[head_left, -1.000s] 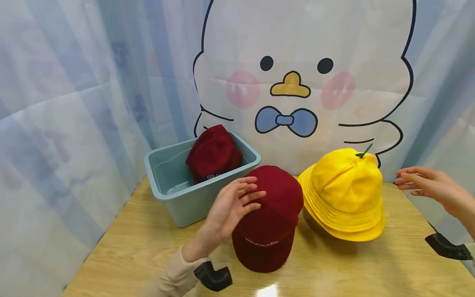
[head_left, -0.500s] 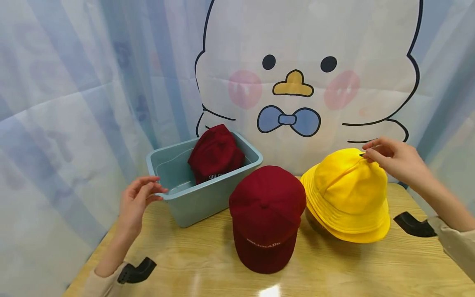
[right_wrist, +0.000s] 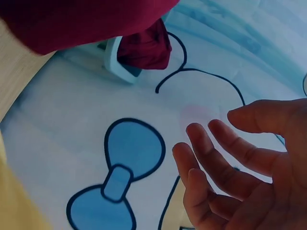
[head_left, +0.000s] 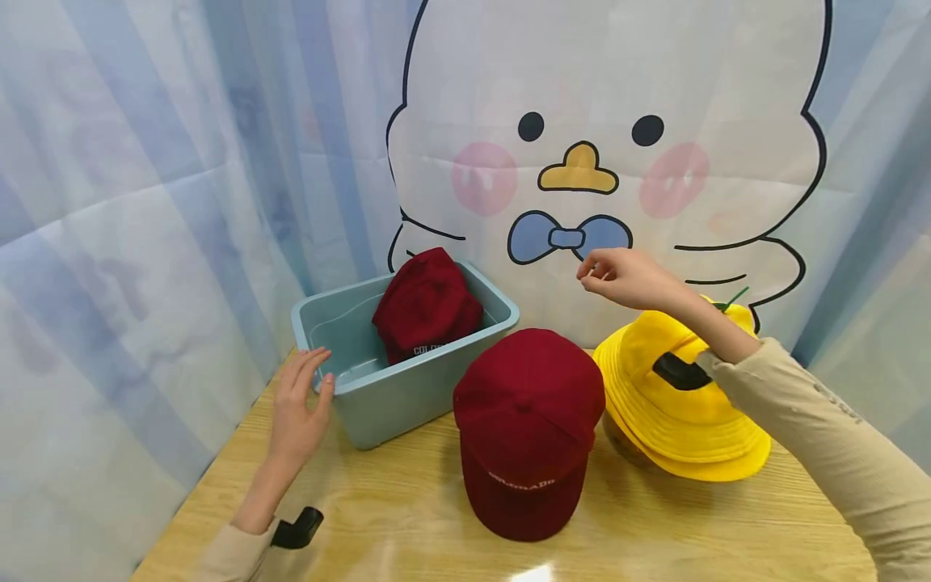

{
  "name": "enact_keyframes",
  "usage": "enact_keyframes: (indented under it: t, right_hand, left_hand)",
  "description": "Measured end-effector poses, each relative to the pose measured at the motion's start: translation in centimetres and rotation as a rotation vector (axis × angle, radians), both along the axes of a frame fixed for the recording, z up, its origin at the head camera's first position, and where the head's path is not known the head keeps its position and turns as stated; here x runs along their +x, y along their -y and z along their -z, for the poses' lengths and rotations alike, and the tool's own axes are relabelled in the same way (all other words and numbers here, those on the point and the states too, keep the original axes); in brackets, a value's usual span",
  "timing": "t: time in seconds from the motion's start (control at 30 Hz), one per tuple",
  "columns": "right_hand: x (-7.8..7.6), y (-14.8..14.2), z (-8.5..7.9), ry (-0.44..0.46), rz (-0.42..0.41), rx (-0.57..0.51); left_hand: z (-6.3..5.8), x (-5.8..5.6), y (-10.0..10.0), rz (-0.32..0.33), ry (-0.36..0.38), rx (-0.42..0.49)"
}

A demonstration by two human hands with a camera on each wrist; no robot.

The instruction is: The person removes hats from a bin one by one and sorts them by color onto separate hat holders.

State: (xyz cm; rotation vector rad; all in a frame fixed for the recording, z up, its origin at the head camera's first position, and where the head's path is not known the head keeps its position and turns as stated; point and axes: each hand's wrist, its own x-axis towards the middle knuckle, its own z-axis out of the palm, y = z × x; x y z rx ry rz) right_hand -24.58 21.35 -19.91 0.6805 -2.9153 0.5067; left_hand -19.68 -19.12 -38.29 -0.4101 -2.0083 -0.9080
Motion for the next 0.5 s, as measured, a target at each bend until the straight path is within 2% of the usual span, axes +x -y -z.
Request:
enact_keyframes:
  t: [0.2,0.37,0.5]
  right_hand:
    - [-2.4,3.5,0.1,0.035,-0.060,0.016]
    - [-4.8,6.2,0.3,0.017,-0.102,0.013]
    - [-6.6,8.5,0.4,0.013,-0.114,0.046]
  left_hand:
    - [1.4,-0.6,-1.0,-0.034,-0.054,-0.122]
    - [1.8,-0.6,-1.4,-0.066,-0.049,-0.102]
    - [2.0,-0.7,-1.7,-0.057,-0.060,-0.067]
